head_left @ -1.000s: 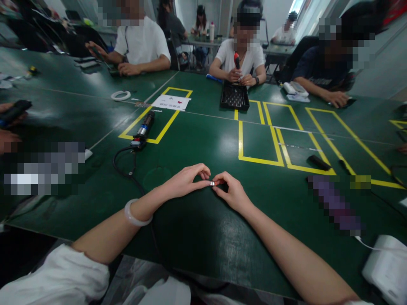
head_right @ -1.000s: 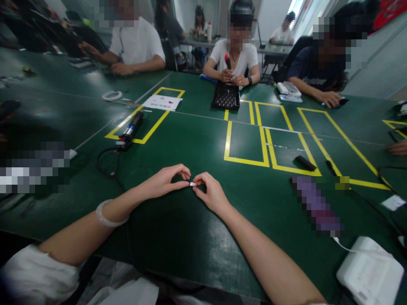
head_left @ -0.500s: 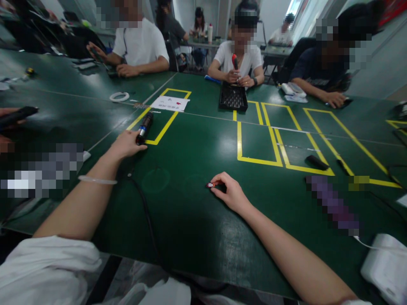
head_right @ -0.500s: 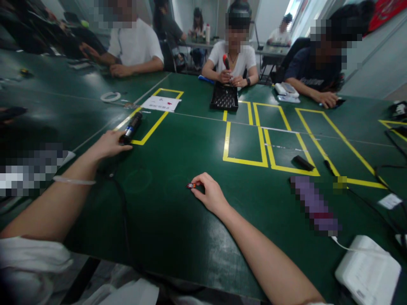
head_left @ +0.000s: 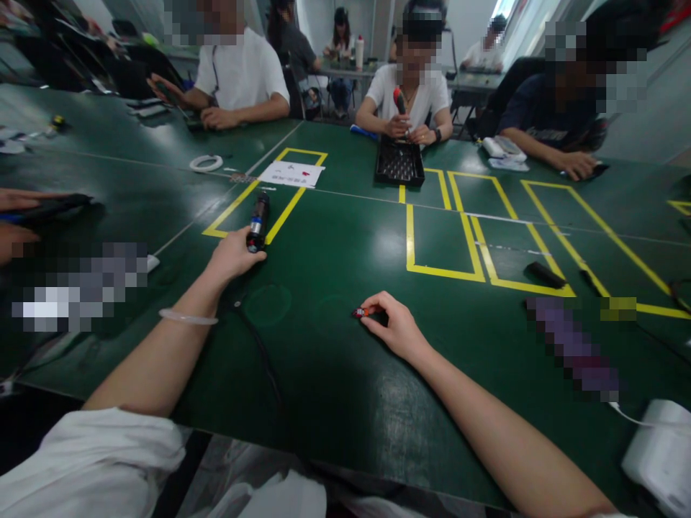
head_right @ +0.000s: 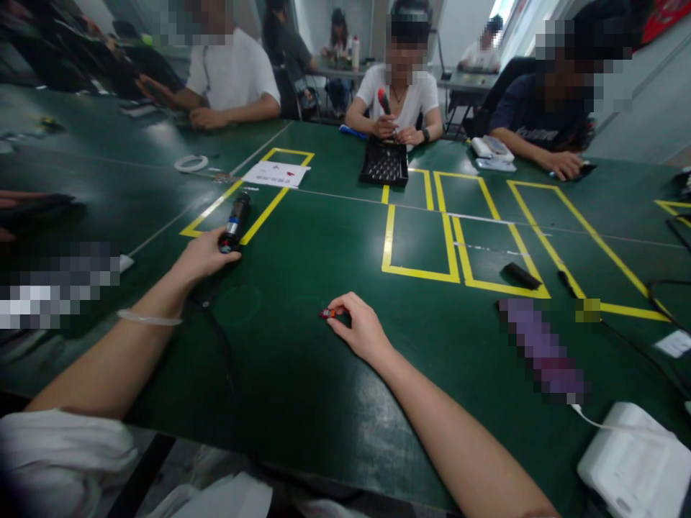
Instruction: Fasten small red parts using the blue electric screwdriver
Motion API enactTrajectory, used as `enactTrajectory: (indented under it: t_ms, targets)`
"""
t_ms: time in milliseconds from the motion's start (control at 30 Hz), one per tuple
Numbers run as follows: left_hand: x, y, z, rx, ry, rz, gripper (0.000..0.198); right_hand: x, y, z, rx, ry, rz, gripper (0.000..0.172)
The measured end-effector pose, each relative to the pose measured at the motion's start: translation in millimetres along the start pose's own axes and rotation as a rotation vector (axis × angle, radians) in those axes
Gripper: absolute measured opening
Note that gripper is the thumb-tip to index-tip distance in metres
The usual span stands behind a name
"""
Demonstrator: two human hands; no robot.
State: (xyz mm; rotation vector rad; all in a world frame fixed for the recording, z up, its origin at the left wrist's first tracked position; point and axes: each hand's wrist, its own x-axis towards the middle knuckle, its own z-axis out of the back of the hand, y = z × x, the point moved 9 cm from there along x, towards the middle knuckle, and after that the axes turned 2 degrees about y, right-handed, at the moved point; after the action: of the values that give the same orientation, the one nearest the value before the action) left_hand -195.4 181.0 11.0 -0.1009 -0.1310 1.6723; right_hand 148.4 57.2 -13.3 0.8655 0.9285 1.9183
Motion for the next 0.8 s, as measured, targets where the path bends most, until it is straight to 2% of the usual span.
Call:
enactTrajectory:
  t_ms: [100,200,300,400,567,800]
  targets:
    - [-22,-39,-5.1,0.039,-0.004,-0.063,0.069,-1,0,0,0.026,-0.010,0.022,0.016]
    - [-51,-87,-10.5,0.074,0.008,-0.190,0.072,-2,3,1,0.059,-0.028,0.058,0.017]
    - [-82,-132,-15.6,0.069,0.016,-0.319,0.071,-2,5,3,0.049,-0.042,0.075,0.011]
    - [-109,-166,-18.8,0.041,0.004,-0.434,0.072,-2,6,6,0.020,-0.056,0.082,0.007]
    - [-138,-195,-22.3,-0.029,0.026,-0.540,0.071,-2,7,7,-0.023,-0.057,0.092,0.006]
    - [-156,-209,-25.9,-0.097,0.069,-0.605,0.070,-2,8,-2,-0.140,-0.002,0.066,0.007]
